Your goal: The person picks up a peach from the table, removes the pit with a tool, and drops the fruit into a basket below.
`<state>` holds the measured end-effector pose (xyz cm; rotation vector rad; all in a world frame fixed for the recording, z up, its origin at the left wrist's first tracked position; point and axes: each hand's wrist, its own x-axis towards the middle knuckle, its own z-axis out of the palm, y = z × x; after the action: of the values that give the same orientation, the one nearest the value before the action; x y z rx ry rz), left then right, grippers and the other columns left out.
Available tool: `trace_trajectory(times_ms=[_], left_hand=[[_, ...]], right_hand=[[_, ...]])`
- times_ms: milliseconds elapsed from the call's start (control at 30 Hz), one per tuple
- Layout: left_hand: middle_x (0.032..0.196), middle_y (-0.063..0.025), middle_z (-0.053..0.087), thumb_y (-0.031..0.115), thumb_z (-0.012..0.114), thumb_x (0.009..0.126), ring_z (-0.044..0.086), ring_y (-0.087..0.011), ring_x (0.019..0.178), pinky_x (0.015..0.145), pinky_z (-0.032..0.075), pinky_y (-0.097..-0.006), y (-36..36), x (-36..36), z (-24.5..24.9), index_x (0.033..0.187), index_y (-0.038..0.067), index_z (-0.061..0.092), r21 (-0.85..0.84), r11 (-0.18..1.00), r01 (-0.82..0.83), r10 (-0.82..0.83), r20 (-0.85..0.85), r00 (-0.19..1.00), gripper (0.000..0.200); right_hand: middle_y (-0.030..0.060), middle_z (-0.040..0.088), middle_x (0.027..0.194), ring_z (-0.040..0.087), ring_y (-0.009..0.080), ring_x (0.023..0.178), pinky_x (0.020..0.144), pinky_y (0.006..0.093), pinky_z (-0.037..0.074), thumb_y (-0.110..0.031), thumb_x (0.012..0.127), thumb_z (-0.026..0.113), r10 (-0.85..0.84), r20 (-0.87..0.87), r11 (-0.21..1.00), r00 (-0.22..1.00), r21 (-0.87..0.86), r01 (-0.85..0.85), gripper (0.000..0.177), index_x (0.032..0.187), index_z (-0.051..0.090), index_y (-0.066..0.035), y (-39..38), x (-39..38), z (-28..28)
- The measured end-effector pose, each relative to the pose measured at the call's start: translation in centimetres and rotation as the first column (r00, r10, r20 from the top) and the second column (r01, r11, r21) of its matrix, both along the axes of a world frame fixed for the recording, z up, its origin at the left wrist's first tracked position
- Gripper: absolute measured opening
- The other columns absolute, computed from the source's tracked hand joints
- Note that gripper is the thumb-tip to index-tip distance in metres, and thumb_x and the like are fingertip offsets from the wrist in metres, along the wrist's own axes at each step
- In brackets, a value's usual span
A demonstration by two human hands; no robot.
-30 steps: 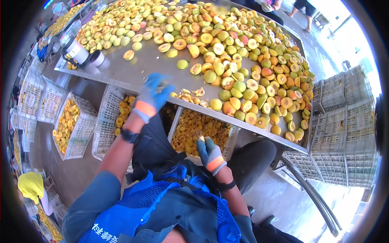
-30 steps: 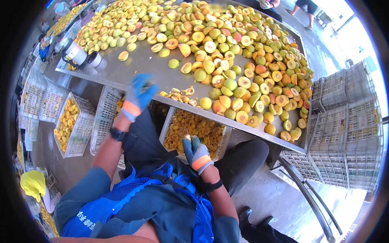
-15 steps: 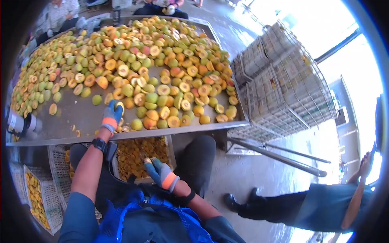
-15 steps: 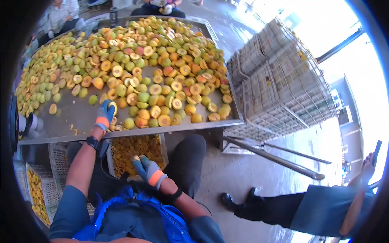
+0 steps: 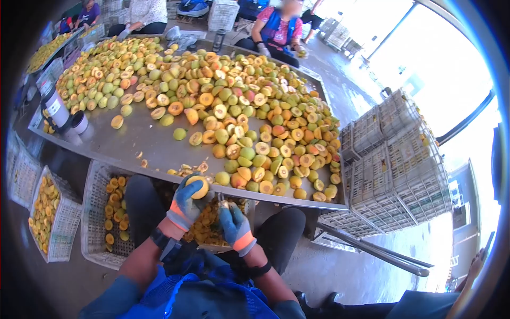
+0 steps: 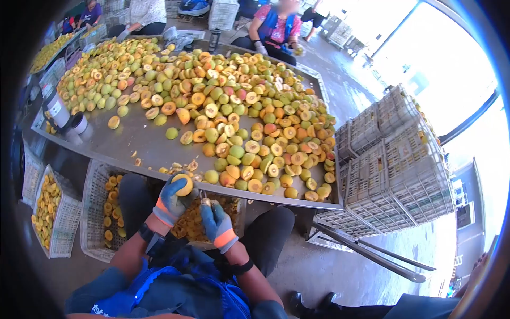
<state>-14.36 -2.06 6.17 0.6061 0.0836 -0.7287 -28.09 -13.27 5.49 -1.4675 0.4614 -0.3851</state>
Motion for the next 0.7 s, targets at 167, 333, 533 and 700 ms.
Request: trace_trajectory(times_ms=[167, 333, 533, 700], left_hand=[[0.127, -0.021, 0.061, 0.034, 0.049, 0.106, 0.059, -0.036, 0.12, 0.103, 0.052, -0.0506, 0.2, -0.2, 0.7, 0.131, 0.001, 0.055, -0.353, 0.936, -0.02, -0.047, -0.18, 0.982, 0.042], [0.129, -0.021, 0.061, 0.029, 0.045, 0.108, 0.06, -0.0346, 0.121, 0.106, 0.05, -0.0454, 0.0, -1.0, 2.1, 0.134, 0.001, 0.054, -0.37, 0.929, -0.025, -0.029, -0.139, 0.99, 0.039], [0.123, -0.019, 0.064, 0.024, 0.046, 0.102, 0.062, -0.0306, 0.117, 0.105, 0.051, -0.0437, 0.2, -2.0, 1.8, 0.134, 0.001, 0.054, -0.289, 0.957, -0.011, 0.019, 0.024, 1.0, 0.04], [0.12, -0.0123, 0.063, 0.015, 0.053, 0.102, 0.064, -0.0211, 0.114, 0.099, 0.053, -0.0362, -0.2, -2.9, 1.7, 0.123, 0.003, 0.057, 0.038, 0.992, -0.123, 0.094, 0.444, 0.891, 0.025]], right_hand=[[-0.0018, 0.06, 0.083, 0.053, 0.0041, 0.07, 0.058, 0.0216, 0.044, -0.013, 0.105, 0.056, 0.064, -0.05, 0.994, 0.997, -0.084, -0.068, 0.016, 0.111, 0.063, 0.0, -0.1, 0.2, 2.7], [0.0288, 0.067, 0.091, 0.069, 0.0418, 0.085, 0.069, 0.0427, 0.052, -0.018, 0.102, 0.057, 0.115, -0.046, 0.902, 0.992, -0.414, -0.124, 0.026, 0.113, 0.062, 0.006, -0.1, 0.5, 4.6], [0.0306, 0.065, 0.081, 0.066, 0.049, 0.08, 0.061, 0.0485, 0.05, -0.022, 0.103, 0.057, 0.103, -0.059, 0.887, 0.993, -0.446, -0.119, 0.024, 0.104, 0.061, 0.002, 0.6, 1.5, 5.0], [0.0265, 0.068, 0.091, 0.068, 0.0416, 0.086, 0.072, 0.0448, 0.052, -0.018, 0.103, 0.056, 0.124, -0.234, 0.863, 0.964, -0.455, -0.221, 0.024, 0.112, 0.062, 0.004, 0.9, 1.6, 4.4]])
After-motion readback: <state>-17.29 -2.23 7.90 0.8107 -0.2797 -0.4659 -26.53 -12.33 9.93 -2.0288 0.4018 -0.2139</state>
